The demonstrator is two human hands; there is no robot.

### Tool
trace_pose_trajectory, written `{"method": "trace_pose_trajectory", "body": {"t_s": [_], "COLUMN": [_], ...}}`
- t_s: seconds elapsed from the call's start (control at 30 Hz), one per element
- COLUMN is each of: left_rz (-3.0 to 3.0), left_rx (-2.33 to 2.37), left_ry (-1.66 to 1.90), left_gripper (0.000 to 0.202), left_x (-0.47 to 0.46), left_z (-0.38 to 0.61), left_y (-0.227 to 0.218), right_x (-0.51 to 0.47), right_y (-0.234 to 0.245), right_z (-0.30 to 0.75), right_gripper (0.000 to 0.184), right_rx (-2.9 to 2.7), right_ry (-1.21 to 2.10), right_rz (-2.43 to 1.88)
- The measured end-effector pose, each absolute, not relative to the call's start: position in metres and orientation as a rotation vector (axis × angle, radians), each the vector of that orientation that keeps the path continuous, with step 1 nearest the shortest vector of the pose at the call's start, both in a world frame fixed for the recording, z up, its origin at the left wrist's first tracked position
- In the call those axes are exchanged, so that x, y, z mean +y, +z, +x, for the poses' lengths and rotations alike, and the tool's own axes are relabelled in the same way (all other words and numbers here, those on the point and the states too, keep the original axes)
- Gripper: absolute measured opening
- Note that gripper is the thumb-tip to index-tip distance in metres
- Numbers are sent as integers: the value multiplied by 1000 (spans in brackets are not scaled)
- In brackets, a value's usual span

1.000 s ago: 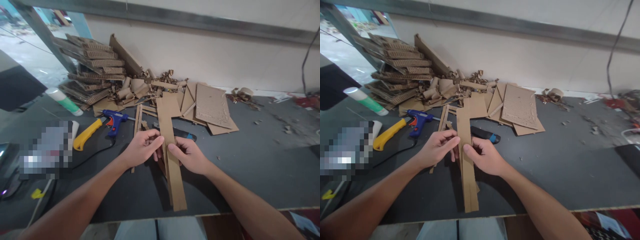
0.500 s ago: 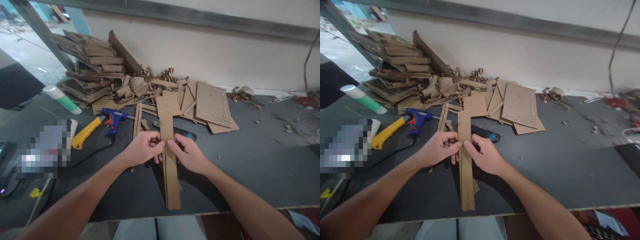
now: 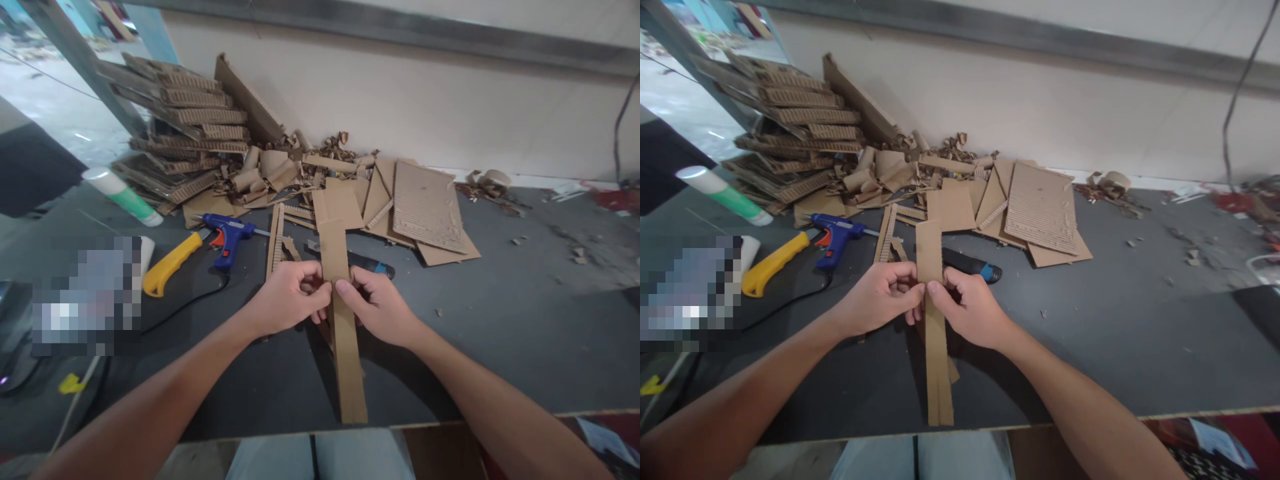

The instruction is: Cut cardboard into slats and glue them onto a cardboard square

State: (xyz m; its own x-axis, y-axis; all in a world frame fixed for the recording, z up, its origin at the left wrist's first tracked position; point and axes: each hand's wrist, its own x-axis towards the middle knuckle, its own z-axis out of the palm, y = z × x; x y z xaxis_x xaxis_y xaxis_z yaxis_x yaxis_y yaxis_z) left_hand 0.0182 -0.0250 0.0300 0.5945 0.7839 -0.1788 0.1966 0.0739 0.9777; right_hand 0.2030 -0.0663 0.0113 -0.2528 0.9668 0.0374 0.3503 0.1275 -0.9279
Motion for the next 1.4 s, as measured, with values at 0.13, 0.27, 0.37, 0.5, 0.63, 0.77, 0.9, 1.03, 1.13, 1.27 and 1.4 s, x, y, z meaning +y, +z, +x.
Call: {"method": "trace_pose_trajectory", "body": {"t_s": [0.13, 0.27, 0.37, 0.5, 0.63, 0.77, 0.9, 1.03, 1.13, 1.27, 1.4], "left_rz": [1423, 1391, 1350, 1294, 1303, 1353, 1373, 1334, 1350, 1360, 1342], "left_rx": [858, 832, 819, 814, 823, 834, 833, 760, 784, 806, 816], "left_ry": [579, 598, 587, 586, 575, 564, 558, 550, 574, 569, 558], "left_gripper": [11, 15, 18, 23, 21, 13, 13, 18, 20, 20, 17], "left_x": [-27, -26, -26, -25, -23, -24, -24, -22, -20, -20, -21], "left_z": [18, 17, 18, 19, 19, 18, 16, 13, 12, 13, 13], "left_y": [29, 31, 33, 35, 35, 34, 36, 37, 36, 34, 36], "right_x": [-68, -68, -67, -66, -65, -66, -67, -67, -68, -68, -68], "right_y": [15, 16, 16, 17, 17, 16, 18, 21, 22, 22, 20], "right_z": [203, 203, 204, 205, 206, 206, 206, 205, 205, 204, 204], "right_gripper": [31, 30, 30, 32, 34, 39, 39, 37, 41, 41, 35], "right_rx": [-1651, -1658, -1685, -1748, -1762, -1710, -1702, -1721, -1749, -1784, -1767], "right_ry": [1219, 1268, 1266, 1238, 1256, 1297, 1390, 1336, 1326, 1338, 1385], "right_rz": [-1245, -1198, -1188, -1212, -1191, -1213, -1144, -1102, -1153, -1169, -1098]}}
